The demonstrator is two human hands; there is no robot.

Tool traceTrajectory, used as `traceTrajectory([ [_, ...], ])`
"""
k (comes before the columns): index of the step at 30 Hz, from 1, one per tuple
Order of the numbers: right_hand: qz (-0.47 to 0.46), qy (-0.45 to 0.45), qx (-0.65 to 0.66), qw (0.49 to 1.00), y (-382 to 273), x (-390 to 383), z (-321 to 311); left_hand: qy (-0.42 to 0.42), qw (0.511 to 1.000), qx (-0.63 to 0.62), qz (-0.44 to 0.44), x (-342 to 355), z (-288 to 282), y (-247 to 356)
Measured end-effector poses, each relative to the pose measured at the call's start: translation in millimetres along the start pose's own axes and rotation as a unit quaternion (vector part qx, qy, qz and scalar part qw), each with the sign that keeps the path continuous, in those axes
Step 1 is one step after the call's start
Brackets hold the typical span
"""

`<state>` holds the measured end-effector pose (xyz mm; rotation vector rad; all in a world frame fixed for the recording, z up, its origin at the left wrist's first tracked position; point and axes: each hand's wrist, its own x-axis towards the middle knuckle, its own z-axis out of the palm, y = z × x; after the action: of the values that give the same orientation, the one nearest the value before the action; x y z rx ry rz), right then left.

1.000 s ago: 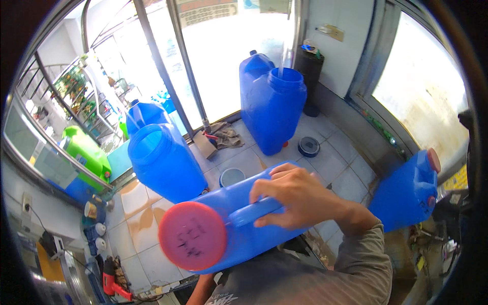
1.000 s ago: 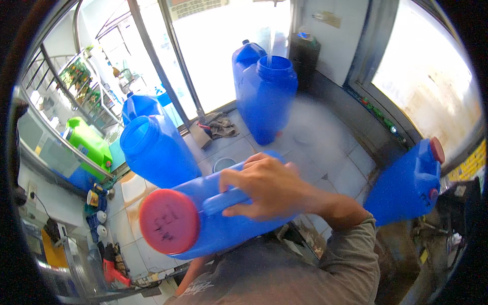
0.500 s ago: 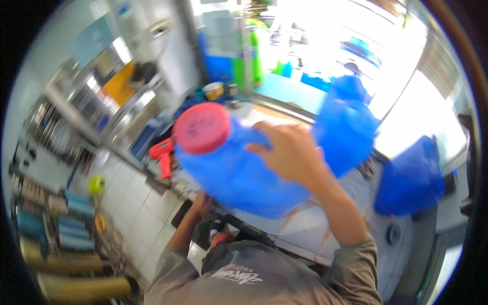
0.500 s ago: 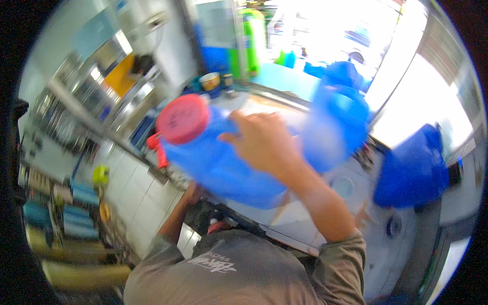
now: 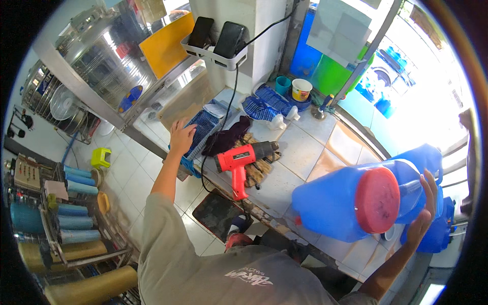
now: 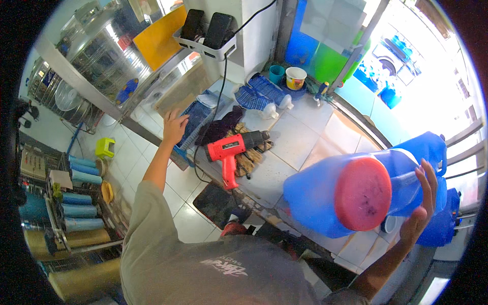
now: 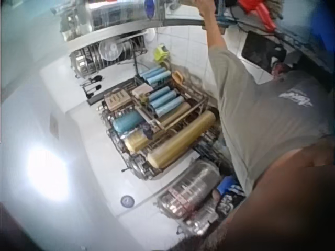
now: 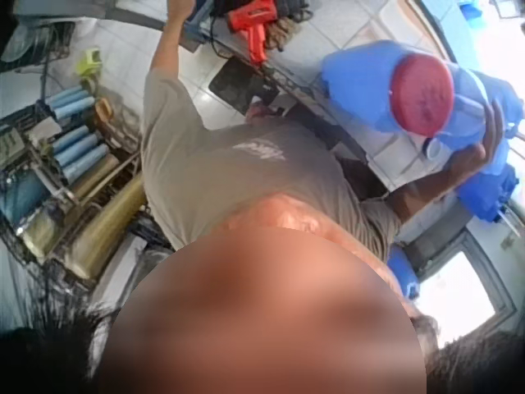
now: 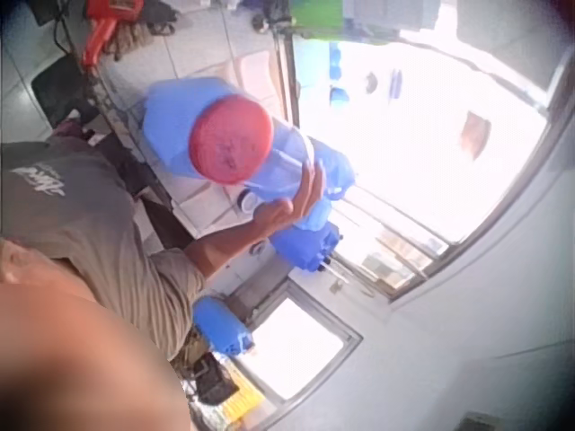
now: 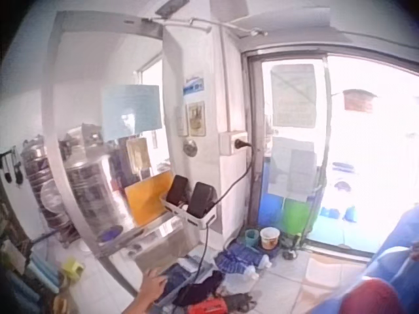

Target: The person uses a red heat gun to warm the rims of large plastic jerrycans, then presses lids onto the openings to seal them. They handle several blue and green containers, wipe the tiled counter with a cloth, and move sealed units aside. A coworker is visible in the background handling other containers.

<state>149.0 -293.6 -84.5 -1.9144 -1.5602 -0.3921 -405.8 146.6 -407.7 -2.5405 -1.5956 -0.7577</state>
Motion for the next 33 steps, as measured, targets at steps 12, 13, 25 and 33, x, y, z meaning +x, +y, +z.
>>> traceTrajectory([
  [12,-0.026,0.291,0.160,0.943,-84,-80,22,0.060,0.952,-0.272,-0.124,20,-42,-15],
  [13,-0.050,0.307,0.224,0.924,-103,-82,34,0.099,0.947,-0.291,-0.087,24,-62,-4],
  [25,0.096,0.054,0.424,0.899,-242,-44,131,-0.001,0.742,-0.644,0.185,-41,-219,311],
  [33,0.191,0.199,0.310,0.910,-220,-88,96,-0.249,0.633,-0.721,0.135,-43,-220,357],
])
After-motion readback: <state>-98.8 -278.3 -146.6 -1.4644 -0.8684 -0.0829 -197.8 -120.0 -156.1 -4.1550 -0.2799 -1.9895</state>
